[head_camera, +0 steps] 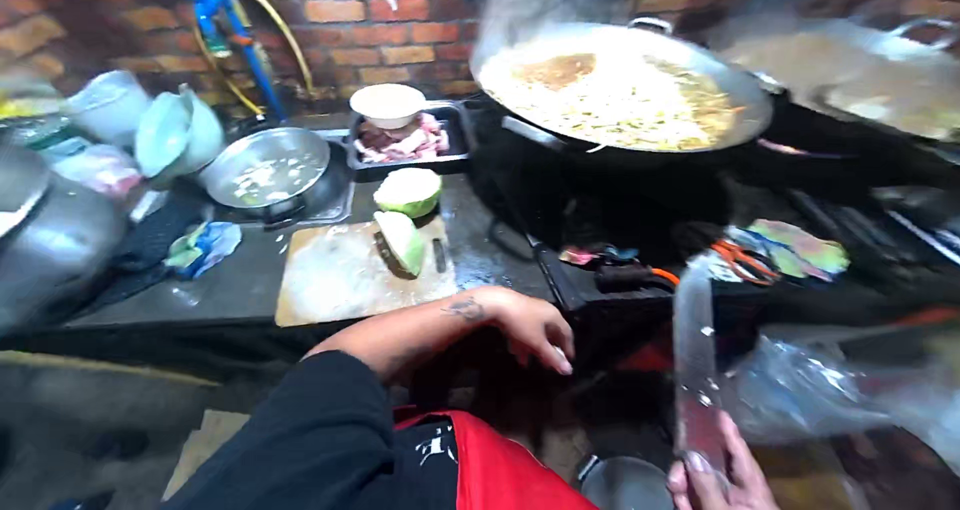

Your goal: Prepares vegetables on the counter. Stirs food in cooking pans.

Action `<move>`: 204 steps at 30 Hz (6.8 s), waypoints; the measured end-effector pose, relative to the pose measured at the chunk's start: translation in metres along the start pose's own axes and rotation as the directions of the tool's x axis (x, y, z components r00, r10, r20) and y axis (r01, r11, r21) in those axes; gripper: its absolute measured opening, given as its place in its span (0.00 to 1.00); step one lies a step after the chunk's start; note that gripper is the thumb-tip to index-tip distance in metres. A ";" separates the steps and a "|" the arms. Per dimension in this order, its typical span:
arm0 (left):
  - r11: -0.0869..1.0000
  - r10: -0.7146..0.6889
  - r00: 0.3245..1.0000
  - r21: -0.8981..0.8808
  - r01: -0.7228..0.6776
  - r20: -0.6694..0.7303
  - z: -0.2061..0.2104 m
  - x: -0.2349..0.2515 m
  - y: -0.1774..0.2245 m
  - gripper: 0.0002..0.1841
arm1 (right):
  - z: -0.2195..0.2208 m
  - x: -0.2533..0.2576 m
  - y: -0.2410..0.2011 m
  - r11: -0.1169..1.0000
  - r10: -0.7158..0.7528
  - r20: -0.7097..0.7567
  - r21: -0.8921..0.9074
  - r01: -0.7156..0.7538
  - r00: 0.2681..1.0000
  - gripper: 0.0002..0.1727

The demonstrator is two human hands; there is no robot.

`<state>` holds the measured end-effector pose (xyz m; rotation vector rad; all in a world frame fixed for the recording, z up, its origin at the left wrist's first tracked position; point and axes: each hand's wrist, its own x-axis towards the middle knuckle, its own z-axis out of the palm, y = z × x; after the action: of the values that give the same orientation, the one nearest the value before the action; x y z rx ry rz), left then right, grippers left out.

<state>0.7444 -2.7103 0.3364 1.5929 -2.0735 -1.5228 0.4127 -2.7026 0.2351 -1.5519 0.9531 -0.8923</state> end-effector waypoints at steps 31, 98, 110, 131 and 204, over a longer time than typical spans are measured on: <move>0.665 0.075 0.633 0.511 0.544 -0.771 -0.036 -0.213 -0.205 0.15 | 0.273 0.062 -0.065 0.971 -0.003 0.445 -0.211 0.108 0.895 0.31; 0.947 -0.030 0.395 0.101 0.306 -0.918 0.026 -0.275 -0.248 0.20 | 0.365 0.039 -0.102 0.598 0.048 0.721 -0.575 0.558 0.691 0.35; 0.975 0.029 0.274 0.088 0.204 -0.961 0.037 -0.275 -0.260 0.19 | 0.381 0.063 -0.089 0.624 0.110 0.736 -0.574 0.531 0.668 0.36; 0.985 0.073 0.231 0.106 0.134 -0.970 0.042 -0.272 -0.268 0.18 | 0.415 0.048 -0.076 0.493 0.142 0.725 -0.642 0.587 0.674 0.37; 0.999 0.013 -0.037 0.014 -0.033 -0.999 0.058 -0.253 -0.290 0.11 | 0.426 0.055 -0.075 0.573 0.178 0.782 -0.576 0.583 0.598 0.38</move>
<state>1.0124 -2.4606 0.2045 1.6956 -1.0401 0.0614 0.8309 -2.5783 0.2431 -2.5962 0.4469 0.2648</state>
